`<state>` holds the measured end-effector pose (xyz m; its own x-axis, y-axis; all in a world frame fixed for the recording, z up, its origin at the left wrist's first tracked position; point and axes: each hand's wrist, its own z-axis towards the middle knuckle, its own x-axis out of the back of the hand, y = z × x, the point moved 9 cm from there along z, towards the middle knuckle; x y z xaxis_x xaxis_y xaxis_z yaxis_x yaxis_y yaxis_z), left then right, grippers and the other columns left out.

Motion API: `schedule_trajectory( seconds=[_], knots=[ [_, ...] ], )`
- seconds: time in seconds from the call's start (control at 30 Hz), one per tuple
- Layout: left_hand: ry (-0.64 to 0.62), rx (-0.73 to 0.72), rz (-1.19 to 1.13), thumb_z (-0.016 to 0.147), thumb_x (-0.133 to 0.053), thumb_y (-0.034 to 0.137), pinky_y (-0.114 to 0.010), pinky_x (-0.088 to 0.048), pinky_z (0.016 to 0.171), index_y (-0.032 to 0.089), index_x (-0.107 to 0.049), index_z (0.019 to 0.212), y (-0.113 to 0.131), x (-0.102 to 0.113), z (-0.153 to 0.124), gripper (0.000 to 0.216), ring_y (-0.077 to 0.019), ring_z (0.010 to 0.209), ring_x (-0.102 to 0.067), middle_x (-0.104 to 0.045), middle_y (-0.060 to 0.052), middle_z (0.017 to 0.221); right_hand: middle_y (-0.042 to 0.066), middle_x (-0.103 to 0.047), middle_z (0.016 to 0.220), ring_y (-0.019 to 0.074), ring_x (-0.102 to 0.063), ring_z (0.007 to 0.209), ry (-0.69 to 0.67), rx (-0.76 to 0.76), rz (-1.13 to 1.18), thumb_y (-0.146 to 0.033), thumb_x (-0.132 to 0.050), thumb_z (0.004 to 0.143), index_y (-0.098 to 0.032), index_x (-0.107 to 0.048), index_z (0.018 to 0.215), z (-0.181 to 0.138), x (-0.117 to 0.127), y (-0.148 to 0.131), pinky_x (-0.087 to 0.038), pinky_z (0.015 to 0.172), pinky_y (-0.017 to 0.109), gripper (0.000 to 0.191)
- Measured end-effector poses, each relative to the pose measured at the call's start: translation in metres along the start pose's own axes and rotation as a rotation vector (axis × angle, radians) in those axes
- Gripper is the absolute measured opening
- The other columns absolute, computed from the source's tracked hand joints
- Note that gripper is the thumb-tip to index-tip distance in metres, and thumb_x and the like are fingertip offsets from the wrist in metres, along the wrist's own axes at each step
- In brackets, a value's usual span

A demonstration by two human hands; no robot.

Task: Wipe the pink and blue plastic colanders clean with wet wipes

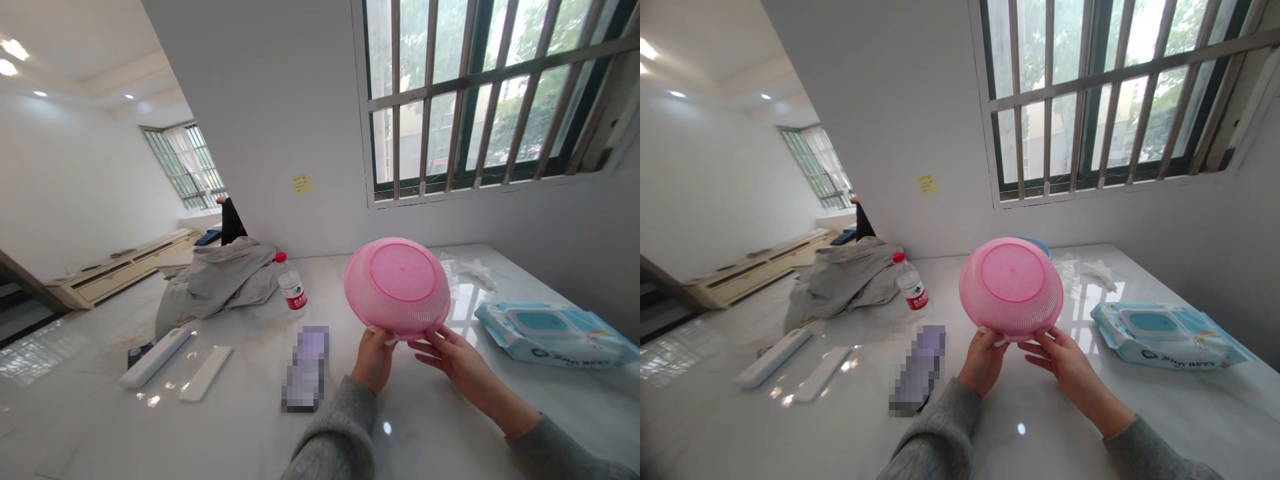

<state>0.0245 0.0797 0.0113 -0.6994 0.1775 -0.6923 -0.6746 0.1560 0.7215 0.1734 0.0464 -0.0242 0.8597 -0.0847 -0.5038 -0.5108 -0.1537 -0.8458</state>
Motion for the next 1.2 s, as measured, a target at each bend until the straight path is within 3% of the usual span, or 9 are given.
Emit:
schedule_trajectory(
  seconds=[0.13, 0.27, 0.37, 0.5, 0.7, 1.03, 1.2],
  knots=[
    [0.047, -0.009, -0.040, 0.059, -0.075, 0.012, -0.034, -0.049, 0.082, 0.017, -0.072, 0.068, 0.001, 0.007, 0.003, 0.010, -0.0175, 0.077, -0.058, -0.069, -0.002, 0.073, 0.008, -0.083, 0.108, 0.0280, -0.079, 0.101, 0.014, 0.031, -0.002, -0.046, -0.093, 0.077, -0.024, -0.078, 0.109, 0.003, 0.005, -0.008, -0.064, 0.085, 0.039, 0.041],
    [0.130, -0.001, -0.085, 0.056, -0.075, 0.010, -0.032, -0.048, 0.076, 0.017, -0.065, 0.062, 0.000, 0.019, 0.004, 0.014, -0.0146, 0.072, -0.054, -0.062, 0.001, 0.068, 0.003, -0.082, 0.107, 0.0234, -0.077, 0.095, 0.209, 0.170, 0.082, -0.043, -0.085, 0.083, -0.028, -0.078, 0.108, 0.007, 0.038, -0.032, -0.064, 0.083, 0.037, 0.030],
    [0.095, 0.011, -0.073, 0.058, -0.076, 0.012, -0.032, -0.049, 0.075, 0.017, -0.066, 0.065, -0.002, 0.013, 0.003, 0.013, -0.0143, 0.071, -0.054, -0.062, 0.001, 0.069, 0.001, -0.082, 0.101, 0.0209, -0.077, 0.088, 0.288, 0.192, 0.100, -0.041, -0.087, 0.081, -0.029, -0.078, 0.102, 0.008, 0.051, -0.036, -0.064, 0.078, 0.033, 0.025],
    [0.049, -0.021, -0.066, 0.065, -0.078, 0.017, -0.035, -0.052, 0.082, 0.016, -0.073, 0.076, 0.001, 0.004, -0.001, 0.012, -0.0177, 0.079, -0.061, -0.071, -0.002, 0.079, 0.002, -0.083, 0.094, 0.0228, -0.078, 0.087, 0.187, 0.140, 0.062, -0.045, -0.095, 0.072, -0.028, -0.079, 0.098, 0.007, 0.033, -0.022, -0.066, 0.078, 0.034, 0.035],
    [0.014, -0.030, -0.046, 0.067, -0.078, 0.017, -0.041, -0.053, 0.091, 0.016, -0.074, 0.073, 0.001, 0.000, 0.000, 0.008, -0.0200, 0.083, -0.063, -0.072, -0.004, 0.079, 0.007, -0.083, 0.110, 0.0277, -0.078, 0.106, 0.039, 0.067, -0.021, -0.045, -0.095, 0.075, -0.025, -0.079, 0.107, 0.000, 0.004, -0.011, -0.065, 0.087, 0.038, 0.041],
    [0.012, 0.011, -0.015, 0.062, -0.078, 0.015, -0.037, -0.053, 0.085, 0.016, -0.073, 0.071, -0.004, 0.002, 0.000, 0.010, -0.0193, 0.081, -0.063, -0.072, -0.004, 0.079, 0.003, -0.083, 0.097, 0.0220, -0.078, 0.086, 0.266, 0.194, 0.102, -0.037, -0.089, 0.078, -0.026, -0.079, 0.098, 0.007, 0.047, -0.037, -0.065, 0.080, 0.035, 0.025],
    [-0.014, 0.001, -0.039, 0.065, -0.075, 0.015, -0.042, -0.053, 0.092, 0.016, -0.076, 0.077, 0.000, -0.002, -0.002, 0.013, -0.0225, 0.087, -0.066, -0.075, -0.006, 0.085, 0.004, -0.084, 0.093, 0.0228, -0.079, 0.085, 0.181, 0.170, 0.043, -0.045, -0.096, 0.072, -0.025, -0.080, 0.101, 0.006, 0.030, -0.022, -0.066, 0.077, 0.034, 0.038]
  ],
)
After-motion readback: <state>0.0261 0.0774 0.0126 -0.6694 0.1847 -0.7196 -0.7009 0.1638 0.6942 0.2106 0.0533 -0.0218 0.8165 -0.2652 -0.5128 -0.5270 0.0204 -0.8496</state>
